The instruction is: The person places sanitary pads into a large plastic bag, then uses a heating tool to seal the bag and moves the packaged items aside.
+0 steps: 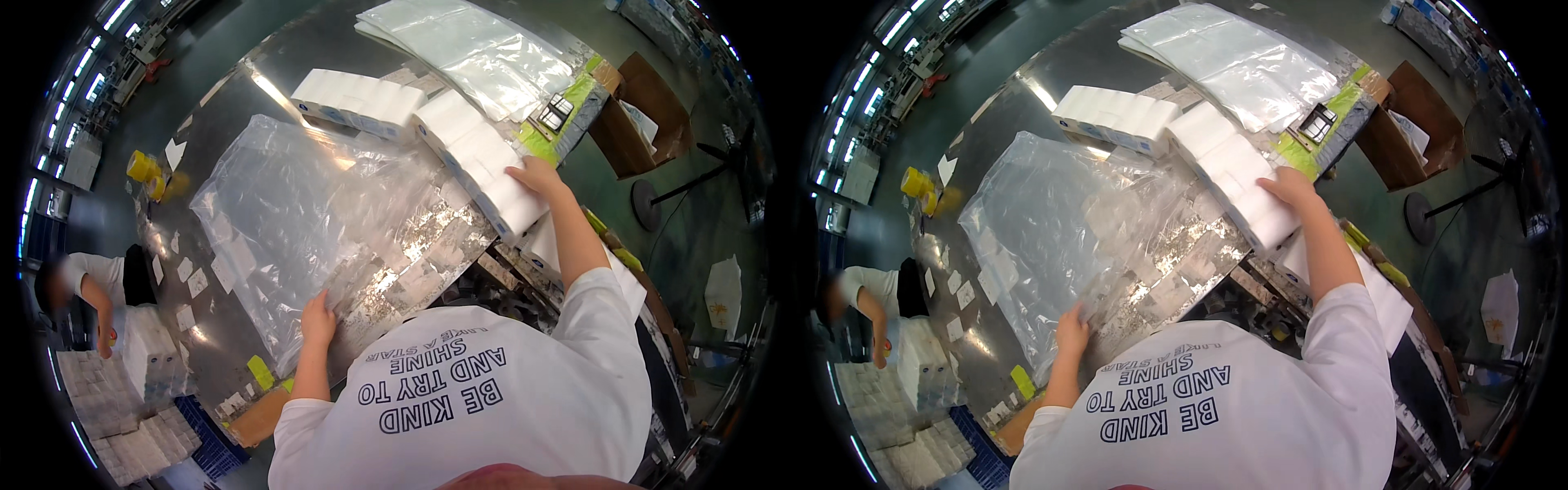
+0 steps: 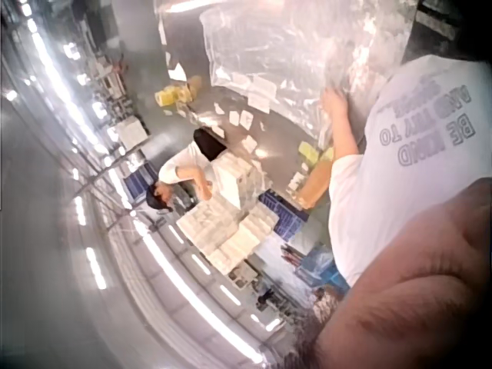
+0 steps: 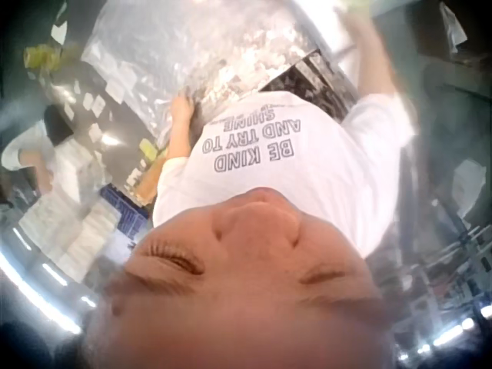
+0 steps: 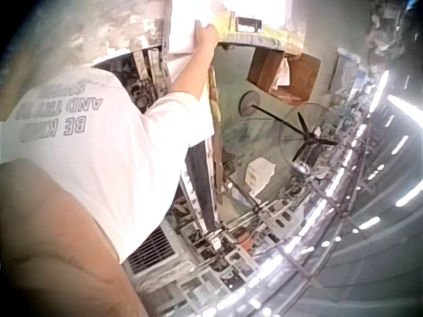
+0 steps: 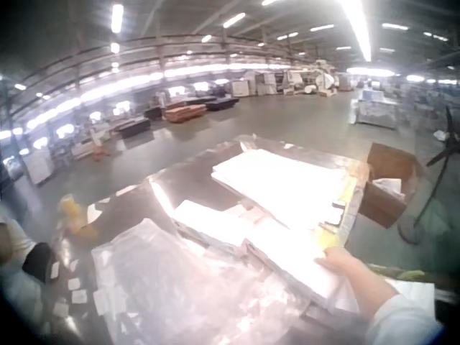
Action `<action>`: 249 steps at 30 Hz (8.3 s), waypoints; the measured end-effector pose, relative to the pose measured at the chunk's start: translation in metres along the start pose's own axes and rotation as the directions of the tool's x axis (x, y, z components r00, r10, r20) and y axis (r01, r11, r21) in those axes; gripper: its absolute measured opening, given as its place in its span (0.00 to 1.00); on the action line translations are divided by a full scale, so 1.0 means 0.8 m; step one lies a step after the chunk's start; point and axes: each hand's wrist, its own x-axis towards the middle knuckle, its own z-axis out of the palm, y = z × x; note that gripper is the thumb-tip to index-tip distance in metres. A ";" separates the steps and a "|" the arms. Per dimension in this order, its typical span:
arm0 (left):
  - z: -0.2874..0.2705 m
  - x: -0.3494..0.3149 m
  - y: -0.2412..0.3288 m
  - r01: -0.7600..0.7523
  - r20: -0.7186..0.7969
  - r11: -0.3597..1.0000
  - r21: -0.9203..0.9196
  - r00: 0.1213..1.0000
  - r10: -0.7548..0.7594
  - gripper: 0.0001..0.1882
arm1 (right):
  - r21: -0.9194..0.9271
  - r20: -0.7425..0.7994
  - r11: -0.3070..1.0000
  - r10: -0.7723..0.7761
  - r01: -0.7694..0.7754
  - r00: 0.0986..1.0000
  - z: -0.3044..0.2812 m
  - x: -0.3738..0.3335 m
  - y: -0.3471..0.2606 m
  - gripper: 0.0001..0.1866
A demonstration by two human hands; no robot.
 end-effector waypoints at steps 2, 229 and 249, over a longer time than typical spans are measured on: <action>-0.005 0.004 -0.006 0.014 0.013 1.000 -0.023 1.000 -0.013 0.24 | 0.037 0.042 0.997 -0.074 0.073 0.996 0.033 0.007 -0.041 0.38; -0.188 -0.053 0.134 -0.138 -0.051 0.498 -0.856 0.981 0.185 0.17 | 0.678 0.568 0.561 -0.810 0.475 0.147 0.146 -0.179 -0.363 0.26; -0.169 -0.030 0.116 -0.017 0.053 0.318 -0.948 0.976 0.210 0.18 | 0.666 0.173 0.740 -0.269 0.089 0.947 0.132 -0.139 -0.102 0.38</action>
